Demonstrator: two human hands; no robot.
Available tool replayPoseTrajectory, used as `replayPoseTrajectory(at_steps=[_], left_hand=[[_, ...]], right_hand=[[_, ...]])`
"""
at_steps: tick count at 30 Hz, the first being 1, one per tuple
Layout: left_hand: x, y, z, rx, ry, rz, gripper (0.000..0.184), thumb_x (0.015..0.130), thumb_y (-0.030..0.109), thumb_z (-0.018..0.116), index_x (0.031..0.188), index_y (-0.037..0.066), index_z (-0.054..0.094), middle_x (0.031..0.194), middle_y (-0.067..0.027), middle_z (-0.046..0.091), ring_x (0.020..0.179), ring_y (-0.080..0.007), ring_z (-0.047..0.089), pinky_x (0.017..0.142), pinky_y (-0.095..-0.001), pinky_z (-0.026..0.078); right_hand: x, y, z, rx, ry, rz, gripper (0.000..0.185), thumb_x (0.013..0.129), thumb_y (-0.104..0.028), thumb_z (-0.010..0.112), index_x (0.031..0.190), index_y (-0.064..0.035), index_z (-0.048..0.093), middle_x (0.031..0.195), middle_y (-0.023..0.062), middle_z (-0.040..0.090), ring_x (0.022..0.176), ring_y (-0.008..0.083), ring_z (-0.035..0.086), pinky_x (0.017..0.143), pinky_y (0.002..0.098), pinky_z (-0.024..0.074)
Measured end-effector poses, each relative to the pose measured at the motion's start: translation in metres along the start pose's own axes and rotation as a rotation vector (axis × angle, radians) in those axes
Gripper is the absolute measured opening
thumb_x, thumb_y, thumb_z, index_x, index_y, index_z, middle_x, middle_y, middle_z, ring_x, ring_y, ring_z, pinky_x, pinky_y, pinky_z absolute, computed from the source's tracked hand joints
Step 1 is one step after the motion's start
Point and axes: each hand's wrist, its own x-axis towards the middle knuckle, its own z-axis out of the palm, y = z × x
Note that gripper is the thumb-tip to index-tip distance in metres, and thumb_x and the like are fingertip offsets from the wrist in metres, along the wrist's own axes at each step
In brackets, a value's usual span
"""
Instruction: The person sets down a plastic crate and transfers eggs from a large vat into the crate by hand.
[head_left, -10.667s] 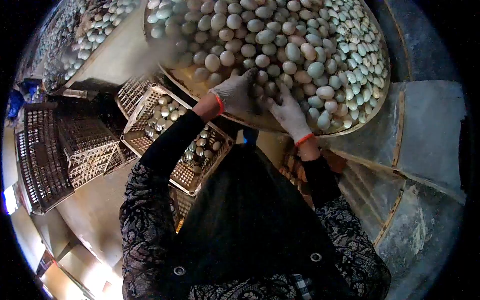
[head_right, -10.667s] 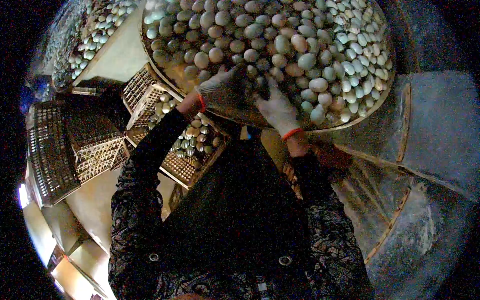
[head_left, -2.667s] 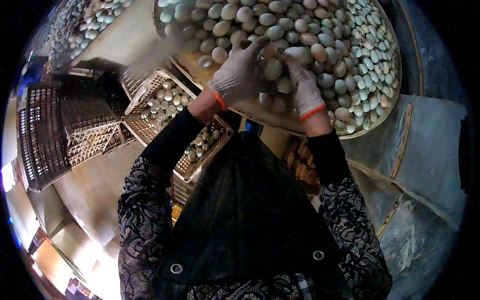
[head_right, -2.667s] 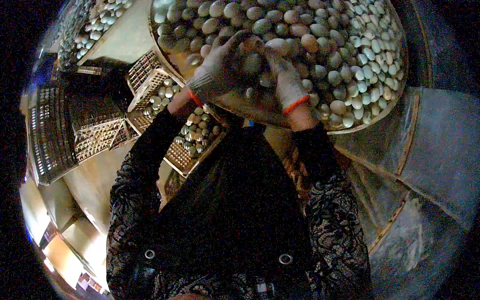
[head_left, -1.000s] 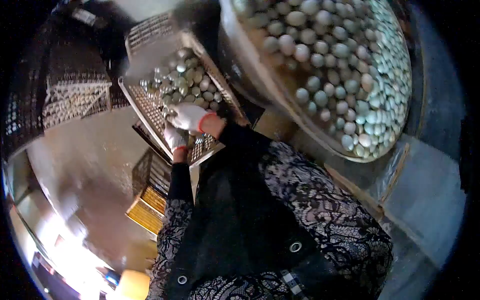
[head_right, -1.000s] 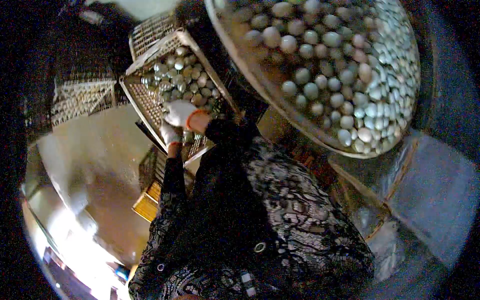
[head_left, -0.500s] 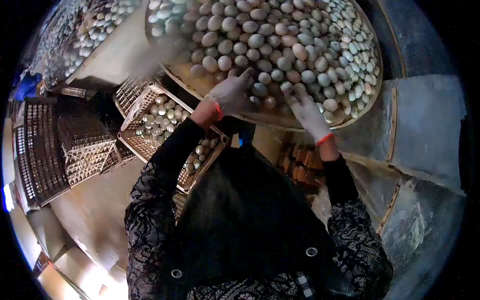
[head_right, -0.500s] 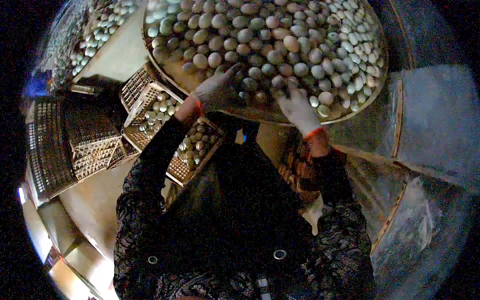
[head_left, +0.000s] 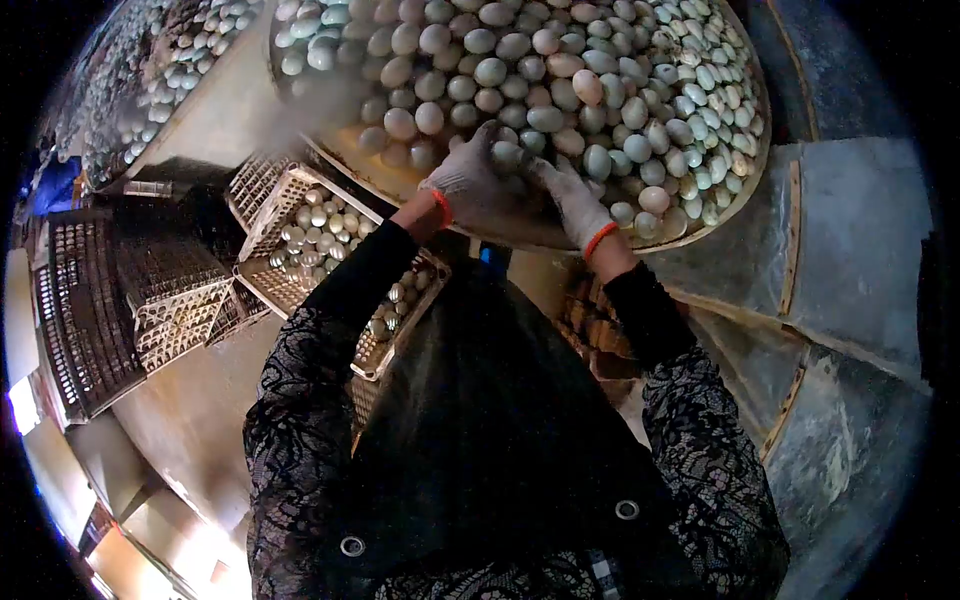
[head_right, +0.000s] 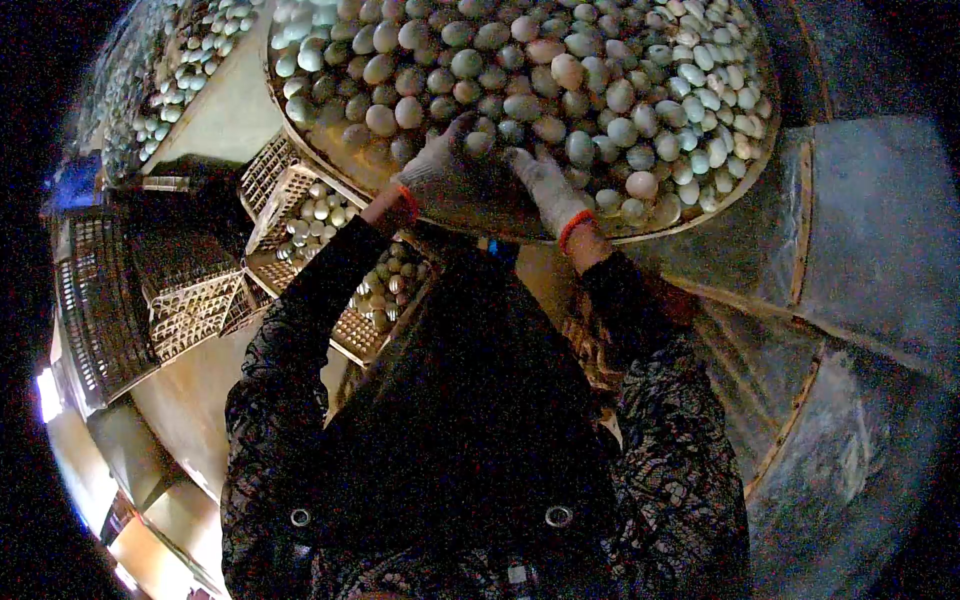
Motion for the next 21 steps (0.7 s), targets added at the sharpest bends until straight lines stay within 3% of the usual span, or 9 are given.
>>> replayPoseTrajectory(at_steps=[1, 3, 4, 7, 10, 13, 15, 18, 21], left_hand=[[-0.003, 0.008, -0.006, -0.006, -0.057, -0.061, 0.114, 0.057, 0.046, 0.084, 0.147, 0.012, 0.023, 0.135, -0.0339, 0.034, 0.123, -0.0458, 0.043, 0.103, -0.0411, 0.042], [-0.002, 0.009, -0.007, -0.024, -0.027, -0.032, 0.114, 0.055, 0.047, 0.085, 0.146, 0.011, 0.026, 0.135, -0.0336, 0.036, 0.124, -0.044, 0.044, 0.103, -0.0407, 0.042], [-0.004, 0.008, -0.007, -0.043, -0.005, -0.002, 0.114, 0.054, 0.047, 0.086, 0.145, 0.011, 0.028, 0.135, -0.0333, 0.037, 0.124, -0.0422, 0.045, 0.102, -0.0403, 0.042], [0.007, -0.01, 0.002, -0.244, -0.038, 0.011, 0.106, 0.058, 0.041, 0.086, 0.143, 0.008, 0.033, 0.13, -0.0254, 0.049, 0.117, -0.0333, 0.054, 0.098, -0.0366, 0.046], [0.007, -0.007, 0.003, -0.647, -0.061, 0.001, 0.093, 0.066, 0.033, 0.083, 0.142, 0.005, 0.037, 0.122, -0.0165, 0.058, 0.108, -0.0232, 0.059, 0.091, -0.0315, 0.049], [0.01, -0.007, -0.002, -0.683, -0.055, -0.064, 0.085, 0.071, 0.025, 0.08, 0.142, 0.004, 0.037, 0.118, -0.0128, 0.061, 0.103, -0.0185, 0.059, 0.088, -0.0286, 0.05], [0.006, -0.007, -0.003, -0.698, -0.04, 0.014, 0.082, 0.073, 0.027, 0.079, 0.141, 0.004, 0.038, 0.118, -0.0132, 0.061, 0.104, -0.0186, 0.059, 0.087, -0.029, 0.05], [0.001, -0.008, -0.006, -0.621, -0.001, 0.09, 0.079, 0.075, 0.032, 0.077, 0.139, 0.004, 0.041, 0.118, -0.0137, 0.061, 0.104, -0.019, 0.06, 0.087, -0.0296, 0.05], [-0.005, -0.002, -0.012, -0.501, 0.068, 0.112, 0.077, 0.076, 0.037, 0.076, 0.137, 0.004, 0.043, 0.118, -0.0147, 0.061, 0.104, -0.0199, 0.06, 0.087, -0.03, 0.05]], right_hand=[[-0.002, -0.007, 0.0, -0.051, 0.044, 0.139, 0.05, 0.099, -0.02, 0.038, 0.146, -0.004, 0.029, 0.144, 0.0046, 0.042, 0.132, 0.0252, 0.038, 0.11, 0.0367, 0.0296], [0.024, 0.027, 0.004, 0.431, 0.095, 0.107, 0.049, 0.097, -0.021, 0.042, 0.143, -0.0055, 0.036, 0.143, 0.0058, 0.043, 0.132, 0.0245, 0.039, 0.11, 0.0364, 0.0295], [0.022, 0.032, 0.007, 0.432, 0.088, 0.11, 0.049, 0.097, -0.021, 0.042, 0.143, -0.0055, 0.036, 0.143, 0.0058, 0.043, 0.132, 0.0245, 0.039, 0.11, 0.0364, 0.0295], [0.013, 0.014, 0.012, 0.261, 0.15, -0.243, 0.058, 0.098, -0.043, 0.043, 0.138, -0.0015, 0.043, 0.139, 0.0071, 0.047, 0.124, 0.0213, 0.045, 0.106, 0.0335, 0.0332], [0.019, -0.013, 0.016, 0.473, 0.187, 0.081, 0.05, 0.099, -0.039, 0.043, 0.135, -0.0038, 0.049, 0.133, 0.0058, 0.053, 0.119, 0.0204, 0.049, 0.104, 0.0332, 0.0367], [0.036, 0.001, 0.026, 0.791, 0.024, -0.267, 0.046, 0.099, -0.037, 0.045, 0.13, -0.0048, 0.054, 0.126, 0.0046, 0.058, 0.113, 0.0195, 0.054, 0.098, 0.0323, 0.042], [0.037, -0.021, 0.025, 0.868, 0.103, 0.067, 0.047, 0.099, -0.039, 0.045, 0.129, -0.0043, 0.055, 0.126, 0.0047, 0.058, 0.11, 0.0198, 0.055, 0.095, 0.0334, 0.0449], [0.058, 0.019, 0.022, 0.977, -0.033, 0.119, 0.051, 0.097, -0.039, 0.05, 0.138, -0.0085, 0.046, 0.136, 0.0056, 0.05, 0.124, 0.0212, 0.044, 0.107, 0.0352, 0.0347], [0.021, -0.051, 0.031, 0.961, 0.186, 0.133, 0.049, 0.099, -0.039, 0.044, 0.129, -0.0029, 0.055, 0.127, 0.0062, 0.059, 0.115, 0.0205, 0.054, 0.099, 0.0324, 0.0426]])
